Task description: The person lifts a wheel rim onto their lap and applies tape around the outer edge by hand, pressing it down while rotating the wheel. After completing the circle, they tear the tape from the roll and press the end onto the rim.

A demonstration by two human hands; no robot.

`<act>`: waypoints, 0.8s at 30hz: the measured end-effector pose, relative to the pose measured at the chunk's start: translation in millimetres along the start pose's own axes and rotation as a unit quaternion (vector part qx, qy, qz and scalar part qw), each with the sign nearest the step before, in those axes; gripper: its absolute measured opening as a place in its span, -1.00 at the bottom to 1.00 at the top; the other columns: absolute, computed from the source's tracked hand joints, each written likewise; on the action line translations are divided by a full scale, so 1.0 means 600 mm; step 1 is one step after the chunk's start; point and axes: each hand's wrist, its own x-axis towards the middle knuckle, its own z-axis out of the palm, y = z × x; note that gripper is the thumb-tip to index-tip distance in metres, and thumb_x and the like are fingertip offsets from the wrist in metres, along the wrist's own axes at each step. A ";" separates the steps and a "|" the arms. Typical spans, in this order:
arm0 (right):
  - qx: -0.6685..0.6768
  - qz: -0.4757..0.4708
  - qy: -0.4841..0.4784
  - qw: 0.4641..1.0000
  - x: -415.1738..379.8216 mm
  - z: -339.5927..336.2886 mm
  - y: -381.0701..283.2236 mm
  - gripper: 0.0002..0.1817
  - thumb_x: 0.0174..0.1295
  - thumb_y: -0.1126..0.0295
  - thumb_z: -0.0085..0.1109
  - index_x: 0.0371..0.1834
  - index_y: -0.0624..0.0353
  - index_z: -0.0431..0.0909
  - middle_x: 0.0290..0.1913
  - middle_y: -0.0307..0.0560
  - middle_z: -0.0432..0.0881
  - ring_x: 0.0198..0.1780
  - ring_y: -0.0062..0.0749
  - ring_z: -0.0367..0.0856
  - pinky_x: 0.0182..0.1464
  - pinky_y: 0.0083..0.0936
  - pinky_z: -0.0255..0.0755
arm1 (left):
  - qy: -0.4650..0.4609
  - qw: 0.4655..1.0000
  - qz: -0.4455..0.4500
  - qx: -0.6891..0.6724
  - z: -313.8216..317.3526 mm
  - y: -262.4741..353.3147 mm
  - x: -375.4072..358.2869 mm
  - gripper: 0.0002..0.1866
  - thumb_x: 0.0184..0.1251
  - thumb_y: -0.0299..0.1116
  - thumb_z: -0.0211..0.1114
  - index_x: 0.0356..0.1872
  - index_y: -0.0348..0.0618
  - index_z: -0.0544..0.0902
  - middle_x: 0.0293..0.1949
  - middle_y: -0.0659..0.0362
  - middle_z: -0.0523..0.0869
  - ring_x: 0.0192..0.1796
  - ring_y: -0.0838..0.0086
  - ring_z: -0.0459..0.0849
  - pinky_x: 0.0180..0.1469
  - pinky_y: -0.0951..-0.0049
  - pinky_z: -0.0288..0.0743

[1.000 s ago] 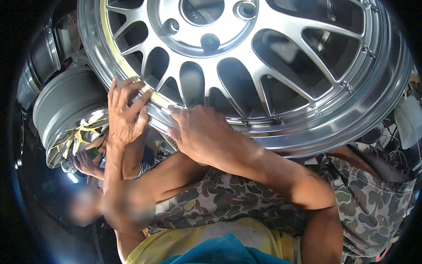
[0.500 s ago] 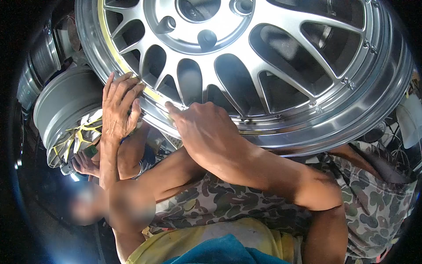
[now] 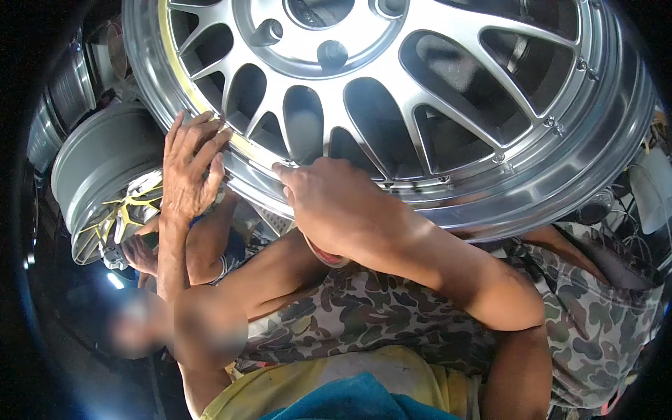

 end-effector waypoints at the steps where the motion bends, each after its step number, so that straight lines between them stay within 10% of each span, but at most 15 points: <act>1: 0.000 0.003 -0.014 1.000 0.000 -0.002 -0.001 -0.64 0.59 0.38 0.07 0.27 0.34 0.69 -0.26 0.33 0.82 -0.20 0.19 0.88 -0.14 0.00 0.78 | 0.001 1.000 -0.001 -0.003 0.001 0.002 -0.001 -0.65 0.36 -0.41 0.26 0.11 -0.17 0.82 0.16 0.04 0.75 0.45 0.09 0.63 0.72 -0.21 0.18; 24: -0.095 -0.054 0.017 0.994 -0.022 -0.014 0.000 -0.75 0.47 0.45 0.20 0.04 0.40 0.71 -0.35 0.23 0.81 -0.28 0.13 0.89 -0.23 -0.14 0.79 | -0.011 1.000 0.002 -0.021 -0.001 0.011 -0.002 -0.66 0.32 -0.44 0.28 0.08 -0.17 0.82 0.12 0.05 0.75 0.42 0.09 0.65 0.70 -0.21 0.24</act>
